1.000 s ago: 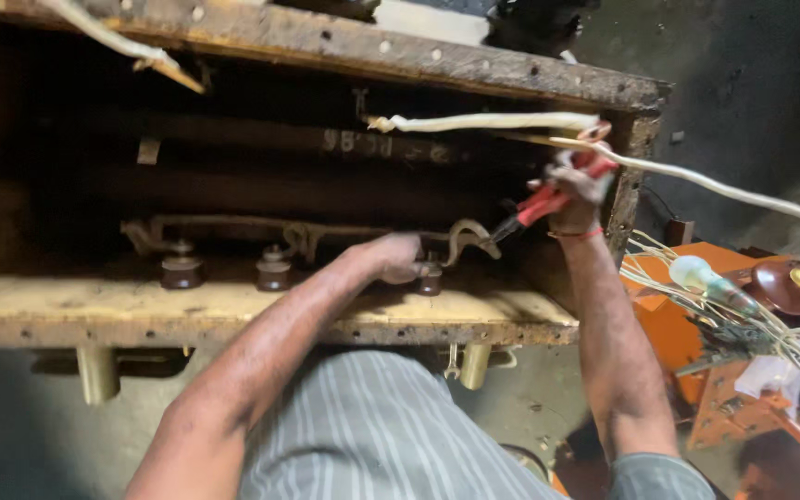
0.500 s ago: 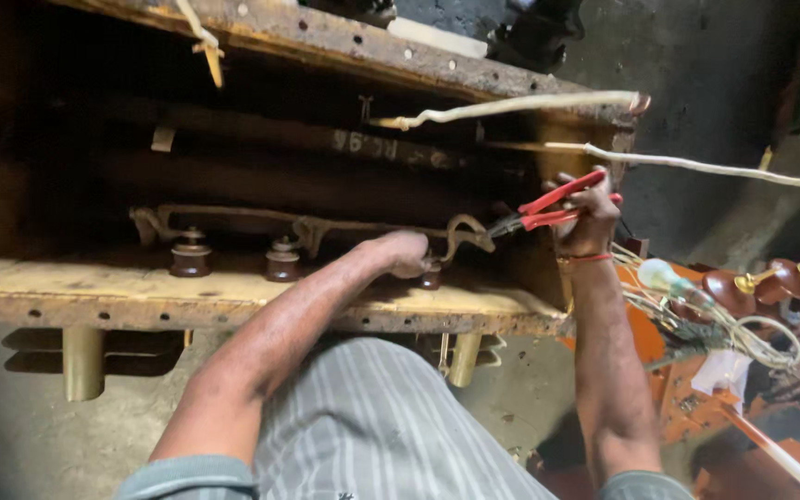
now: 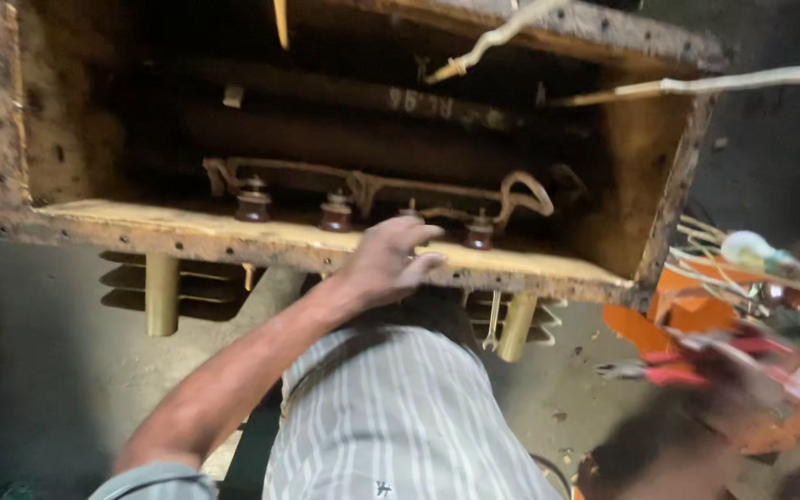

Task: The person uses a wrench to loosen a bolt on a metal frame, then uses pliers to adjust wires and components inside an electrical enclosure. They select nuts and washers from a container and place them into the enclosure.

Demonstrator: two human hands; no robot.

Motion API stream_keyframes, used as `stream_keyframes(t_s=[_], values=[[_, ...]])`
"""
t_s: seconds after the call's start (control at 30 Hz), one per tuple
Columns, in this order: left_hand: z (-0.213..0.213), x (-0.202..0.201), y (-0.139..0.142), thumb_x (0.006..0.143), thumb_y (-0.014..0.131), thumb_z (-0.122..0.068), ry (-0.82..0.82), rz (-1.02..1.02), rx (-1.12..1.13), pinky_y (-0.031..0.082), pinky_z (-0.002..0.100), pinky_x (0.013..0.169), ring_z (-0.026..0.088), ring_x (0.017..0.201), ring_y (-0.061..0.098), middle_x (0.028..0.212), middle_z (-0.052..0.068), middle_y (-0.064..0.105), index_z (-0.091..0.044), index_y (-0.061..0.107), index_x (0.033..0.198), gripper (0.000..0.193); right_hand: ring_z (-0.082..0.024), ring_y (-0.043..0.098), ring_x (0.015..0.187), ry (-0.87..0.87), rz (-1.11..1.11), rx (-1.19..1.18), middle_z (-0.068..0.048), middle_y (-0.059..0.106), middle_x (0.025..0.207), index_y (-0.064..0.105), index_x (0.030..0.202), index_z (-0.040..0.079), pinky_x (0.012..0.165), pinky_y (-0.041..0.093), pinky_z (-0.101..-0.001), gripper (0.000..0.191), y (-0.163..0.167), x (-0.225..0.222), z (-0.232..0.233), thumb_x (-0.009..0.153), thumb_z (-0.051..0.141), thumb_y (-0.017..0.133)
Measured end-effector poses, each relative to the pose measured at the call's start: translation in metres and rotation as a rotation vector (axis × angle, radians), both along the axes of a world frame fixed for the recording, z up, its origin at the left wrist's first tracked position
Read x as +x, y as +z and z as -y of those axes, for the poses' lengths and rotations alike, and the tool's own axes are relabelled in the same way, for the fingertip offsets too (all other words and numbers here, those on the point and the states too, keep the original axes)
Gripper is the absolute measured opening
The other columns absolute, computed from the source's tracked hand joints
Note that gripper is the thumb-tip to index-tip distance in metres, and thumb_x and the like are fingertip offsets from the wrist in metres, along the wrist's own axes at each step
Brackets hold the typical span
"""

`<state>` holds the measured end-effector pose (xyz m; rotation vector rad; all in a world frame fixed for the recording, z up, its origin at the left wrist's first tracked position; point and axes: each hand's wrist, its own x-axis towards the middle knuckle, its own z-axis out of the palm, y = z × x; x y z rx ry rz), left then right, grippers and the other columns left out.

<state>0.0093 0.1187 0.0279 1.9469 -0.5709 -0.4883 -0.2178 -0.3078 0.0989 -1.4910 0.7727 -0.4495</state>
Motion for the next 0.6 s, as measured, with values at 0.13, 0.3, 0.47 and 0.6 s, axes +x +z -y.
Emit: stream_keyframes(t_s=[0.13,0.3,0.47,0.6], values=[[-0.039,-0.050,0.031,0.089,0.076,-0.026,0.128,-0.108,0.079,0.056,0.035,0.070,0.025,0.079,0.070,0.095,0.012,0.072,-0.002,0.073,0.115,0.035,-0.016,0.048,0.094,0.006,-0.299,-0.242,-0.008,0.044,0.109,0.039,0.120,0.000,0.081,0.053,-0.0363,0.044,-0.113,0.001,-0.024,0.086,-0.004,0.066],[-0.066,-0.137,0.057,0.088,0.075,-0.024,0.358,-0.327,0.211,0.057,0.030,0.066,0.018,0.076,0.070,0.100,0.010,0.074,-0.005,0.073,0.118,0.036,-0.033,0.063,0.101,0.499,-0.774,-1.042,-0.019,0.070,0.118,0.065,0.121,0.009,0.079,0.051,-0.0438,0.037,-0.154,0.012,-0.060,0.088,0.018,0.080],[-0.092,-0.227,0.054,0.087,0.076,-0.022,0.459,-0.256,0.406,0.057,0.031,0.075,0.019,0.080,0.072,0.099,0.012,0.076,-0.004,0.076,0.116,0.033,-0.035,0.066,0.096,0.210,-0.752,-0.646,-0.019,0.071,0.102,0.071,0.112,0.004,0.080,0.054,-0.0476,0.043,-0.149,0.027,-0.076,0.084,0.036,0.077],[-0.114,-0.273,0.050,0.087,0.075,-0.022,0.609,-0.282,0.394,0.057,0.033,0.076,0.022,0.081,0.074,0.101,0.013,0.076,-0.003,0.075,0.117,0.035,-0.032,0.067,0.094,0.160,-0.760,-0.652,-0.017,0.071,0.099,0.071,0.108,0.003,0.081,0.054,-0.0452,0.042,-0.161,0.033,-0.076,0.086,0.039,0.077]])
